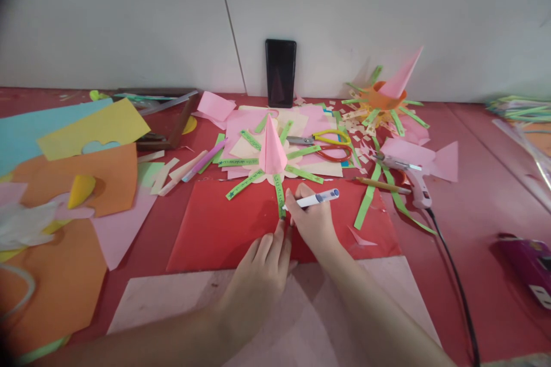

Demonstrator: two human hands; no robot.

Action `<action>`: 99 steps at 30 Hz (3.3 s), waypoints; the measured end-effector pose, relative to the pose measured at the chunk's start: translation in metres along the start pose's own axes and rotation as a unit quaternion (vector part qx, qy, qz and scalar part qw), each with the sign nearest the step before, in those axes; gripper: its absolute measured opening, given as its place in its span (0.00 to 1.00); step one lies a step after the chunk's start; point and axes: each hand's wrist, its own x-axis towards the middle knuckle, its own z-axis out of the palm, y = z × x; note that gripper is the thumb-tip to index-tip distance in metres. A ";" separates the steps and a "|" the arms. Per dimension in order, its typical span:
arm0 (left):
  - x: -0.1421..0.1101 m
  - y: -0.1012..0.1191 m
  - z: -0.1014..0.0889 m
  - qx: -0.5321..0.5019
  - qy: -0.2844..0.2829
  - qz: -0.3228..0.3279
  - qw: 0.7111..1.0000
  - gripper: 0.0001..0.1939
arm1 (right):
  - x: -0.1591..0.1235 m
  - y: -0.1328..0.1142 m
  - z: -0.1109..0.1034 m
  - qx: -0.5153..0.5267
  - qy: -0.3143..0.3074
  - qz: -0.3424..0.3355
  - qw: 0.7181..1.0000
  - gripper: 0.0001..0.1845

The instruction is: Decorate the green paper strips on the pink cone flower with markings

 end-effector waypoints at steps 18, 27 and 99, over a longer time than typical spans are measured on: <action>0.001 0.000 0.000 0.000 0.014 -0.005 1.000 0.19 | 0.002 0.007 0.001 -0.026 0.015 -0.045 0.999 0.18; 0.001 0.000 -0.002 0.003 0.011 -0.002 1.000 0.18 | 0.002 0.003 0.000 -0.004 -0.022 -0.009 1.000 0.19; 0.000 0.000 0.001 -0.007 0.007 -0.001 1.000 0.19 | 0.002 0.007 0.000 -0.004 0.002 -0.020 1.000 0.19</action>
